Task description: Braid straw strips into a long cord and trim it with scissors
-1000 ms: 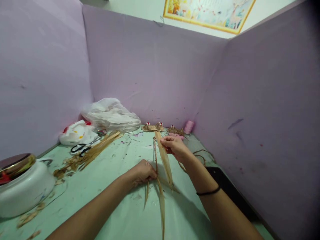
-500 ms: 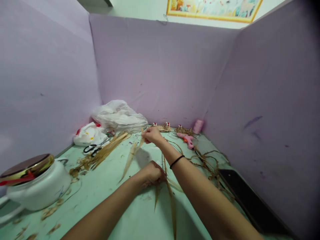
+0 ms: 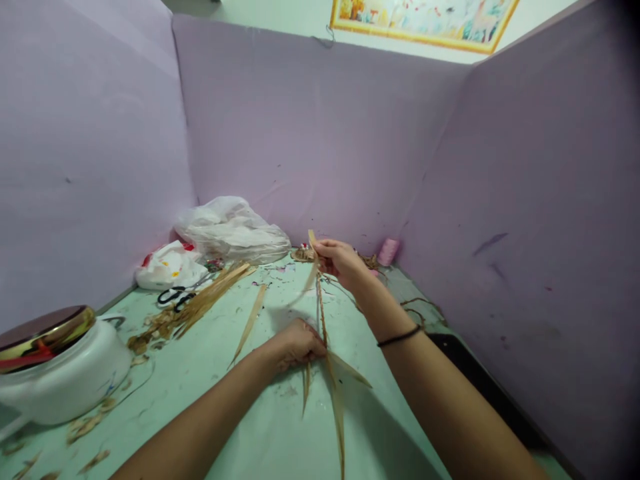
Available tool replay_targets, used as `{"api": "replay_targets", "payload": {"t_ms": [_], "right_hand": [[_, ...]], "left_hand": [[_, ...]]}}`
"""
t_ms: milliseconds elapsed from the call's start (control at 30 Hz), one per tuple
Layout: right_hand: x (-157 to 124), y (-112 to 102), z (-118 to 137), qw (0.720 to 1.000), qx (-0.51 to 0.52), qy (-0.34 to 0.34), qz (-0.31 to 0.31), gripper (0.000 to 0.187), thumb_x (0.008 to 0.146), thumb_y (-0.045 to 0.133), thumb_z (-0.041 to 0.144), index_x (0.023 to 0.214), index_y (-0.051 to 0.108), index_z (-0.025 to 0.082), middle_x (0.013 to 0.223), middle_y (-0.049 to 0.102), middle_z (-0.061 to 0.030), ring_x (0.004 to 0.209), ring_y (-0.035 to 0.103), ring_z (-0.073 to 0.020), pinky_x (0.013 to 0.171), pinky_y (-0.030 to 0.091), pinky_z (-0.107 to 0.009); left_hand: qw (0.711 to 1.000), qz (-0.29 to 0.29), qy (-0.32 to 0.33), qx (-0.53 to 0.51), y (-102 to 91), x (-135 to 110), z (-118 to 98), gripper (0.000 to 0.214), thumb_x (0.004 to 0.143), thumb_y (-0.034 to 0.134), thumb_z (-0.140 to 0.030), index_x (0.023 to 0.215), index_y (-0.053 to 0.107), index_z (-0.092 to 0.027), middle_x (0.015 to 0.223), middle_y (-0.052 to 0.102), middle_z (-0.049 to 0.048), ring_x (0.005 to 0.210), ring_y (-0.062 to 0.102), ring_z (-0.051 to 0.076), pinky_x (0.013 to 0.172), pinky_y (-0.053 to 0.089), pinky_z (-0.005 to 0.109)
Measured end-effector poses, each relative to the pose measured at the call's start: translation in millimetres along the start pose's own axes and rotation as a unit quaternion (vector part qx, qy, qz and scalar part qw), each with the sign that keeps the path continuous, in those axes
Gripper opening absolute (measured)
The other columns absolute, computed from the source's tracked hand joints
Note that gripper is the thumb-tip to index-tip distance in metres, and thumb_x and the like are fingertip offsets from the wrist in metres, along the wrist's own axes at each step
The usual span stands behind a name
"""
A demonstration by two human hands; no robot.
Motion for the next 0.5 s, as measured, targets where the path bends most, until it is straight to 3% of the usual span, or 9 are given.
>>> {"api": "replay_targets", "payload": {"t_ms": [67,133,233,367,500], "right_hand": [[-25.3,-26.2,-6.7,0.996,-0.08,0.009,-0.023,0.018,0.066,0.061,0.028,0.058,0.052,0.015,0.045,0.038,0.0068,0.04,0.031,-0.0037,0.041,0.029,-0.016],[-51.3,-48.4,-17.7,0.986,-0.166,-0.005,-0.032,0.02,0.064,0.061,0.031,0.056,0.052,0.015,0.046,0.041,0.0056,0.04,0.03,-0.0043,0.04,0.024,-0.018],[-82.5,-70.7,-39.9,0.96,-0.274,-0.017,-0.056,0.021,0.065,0.058,0.033,0.055,0.056,0.015,0.046,0.046,0.0034,0.043,0.035,-0.0064,0.044,0.026,-0.02],[-99.1,-70.8,-68.5,0.929,-0.369,0.015,-0.022,0.019,0.065,0.056,0.03,0.058,0.064,0.014,0.05,0.056,-0.0009,0.047,0.043,-0.0096,0.045,0.028,-0.021],[-99.3,-56.7,-81.4,0.928,-0.369,0.034,0.027,0.021,0.063,0.054,0.023,0.073,0.071,0.015,0.059,0.064,-0.0028,0.052,0.05,-0.0115,0.048,0.032,-0.02]], "left_hand": [[1.0,0.009,0.002,-0.007,-0.5,-1.1,-0.9,0.011,0.05,0.053,-0.015,0.042,0.046,-0.015,0.031,0.033,-0.0067,0.026,0.022,0.004,0.03,0.009,0.02],[1.0,0.023,0.009,-0.019,-0.9,-2.3,-2.5,0.011,0.051,0.053,-0.016,0.042,0.046,-0.015,0.031,0.033,-0.0067,0.027,0.022,0.003,0.03,0.009,0.02],[0.998,0.043,0.015,-0.045,-1.6,-3.2,-4.0,0.011,0.052,0.053,-0.018,0.044,0.047,-0.014,0.032,0.033,-0.0068,0.027,0.022,0.003,0.03,0.009,0.019],[0.996,0.058,0.014,-0.063,-1.6,-2.8,-3.7,0.012,0.053,0.056,-0.021,0.047,0.048,-0.014,0.035,0.036,-0.0068,0.027,0.022,0.002,0.029,0.007,0.019],[0.996,0.057,0.017,-0.062,-2.5,-0.5,-1.4,0.015,0.055,0.058,-0.024,0.049,0.047,-0.014,0.037,0.037,-0.0073,0.027,0.021,0.001,0.029,0.008,0.018]]}}
Point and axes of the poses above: each hand's wrist, its own x-axis towards the middle knuckle, its own y-axis out of the palm, z = x × y, the point moved 3 cm from there along x, towards the middle knuckle
